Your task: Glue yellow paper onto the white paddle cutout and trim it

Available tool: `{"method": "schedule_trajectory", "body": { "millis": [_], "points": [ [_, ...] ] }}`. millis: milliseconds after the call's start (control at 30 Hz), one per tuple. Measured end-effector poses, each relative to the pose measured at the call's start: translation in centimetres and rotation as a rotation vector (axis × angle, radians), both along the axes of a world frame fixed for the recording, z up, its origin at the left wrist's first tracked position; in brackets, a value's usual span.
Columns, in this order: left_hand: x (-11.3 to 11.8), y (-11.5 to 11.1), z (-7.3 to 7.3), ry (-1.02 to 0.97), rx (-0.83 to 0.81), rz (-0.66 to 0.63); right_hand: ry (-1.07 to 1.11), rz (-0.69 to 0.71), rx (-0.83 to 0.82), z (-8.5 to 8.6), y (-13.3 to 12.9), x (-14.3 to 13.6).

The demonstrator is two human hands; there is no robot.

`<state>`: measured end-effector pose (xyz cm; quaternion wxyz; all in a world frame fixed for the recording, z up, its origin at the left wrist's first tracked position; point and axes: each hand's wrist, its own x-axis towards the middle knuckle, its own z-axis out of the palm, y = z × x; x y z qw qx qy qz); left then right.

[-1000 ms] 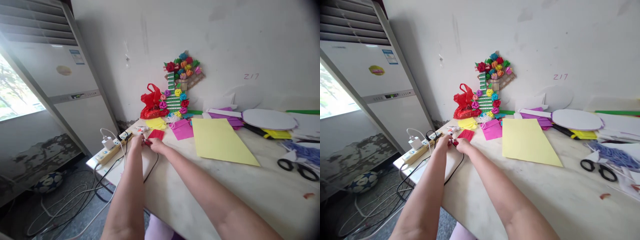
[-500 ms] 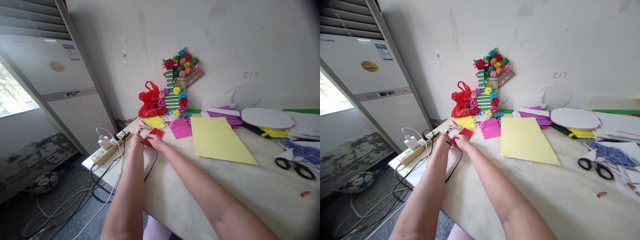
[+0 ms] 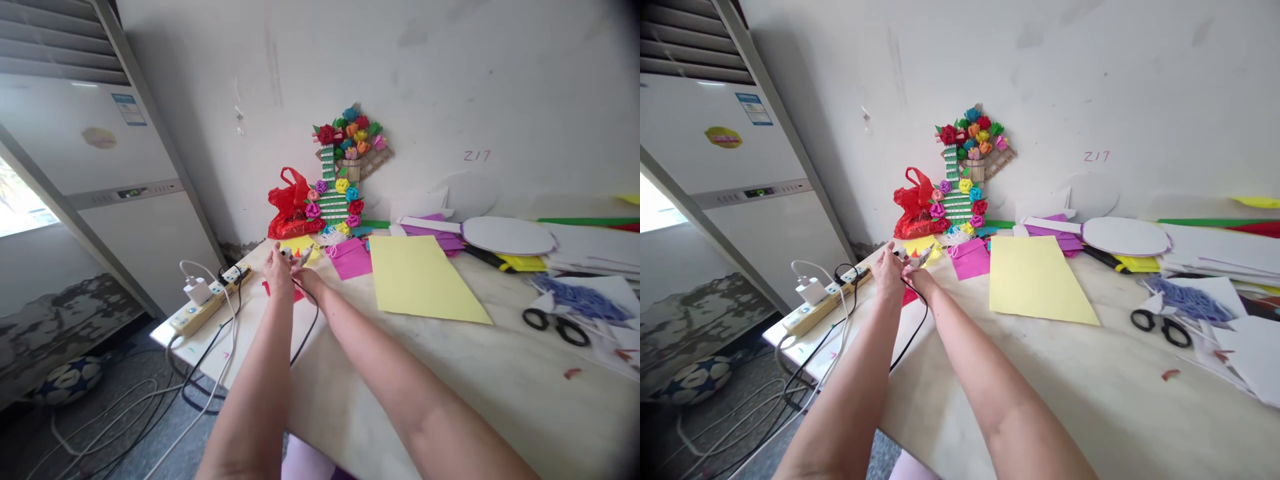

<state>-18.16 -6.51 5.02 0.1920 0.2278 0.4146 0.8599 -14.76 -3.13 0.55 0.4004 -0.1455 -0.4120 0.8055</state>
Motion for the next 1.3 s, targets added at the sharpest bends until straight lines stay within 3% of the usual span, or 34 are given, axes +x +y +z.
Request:
{"method": "schedule_trajectory", "body": {
  "millis": [67,233,333,433,533,633,733,867,967,1100,1200,1300],
  "points": [
    [0.2,-0.2,0.3,0.09,0.026,-0.03,0.056,0.043,-0.104,0.8,-0.1,0.0],
    [0.7,-0.6,0.7,0.398,-0.033,-0.125,0.103,0.1,-0.175,2.8,0.9,1.7],
    [1.3,-1.0,0.2,0.587,-0.092,-0.147,0.12,0.166,-0.2,4.2,1.8,3.5],
    [2.2,-1.2,-0.5,0.741,-0.116,-0.157,0.12,0.142,-0.143,5.8,2.3,4.9],
    [2.4,-1.2,-1.0,0.725,-0.111,-0.236,0.038,0.019,-0.079,7.2,2.7,6.0],
    [0.6,-1.1,-1.1,0.56,-0.161,-0.307,0.026,-0.078,-0.001,7.8,3.1,7.2],
    [-2.3,-1.5,-1.7,0.735,-0.482,-0.253,0.058,-0.07,0.031,7.7,3.2,8.5],
    [-4.3,-2.2,-4.0,1.408,-1.035,-0.391,0.029,-0.02,0.022,6.8,2.6,10.0],
    [-3.9,-1.9,-6.1,1.644,-1.19,-0.278,-0.034,0.015,0.003,6.2,2.1,11.0],
    [-2.9,0.3,-7.5,1.696,-1.201,-0.145,-0.065,0.045,0.015,5.6,1.5,12.8],
    [-2.1,2.5,-7.2,1.642,-1.186,-0.077,-0.106,0.052,0.028,5.3,1.4,14.6],
    [-0.7,4.4,-5.6,1.552,-1.112,0.031,-0.162,0.072,0.042,5.0,1.7,16.5]
  ]
}}
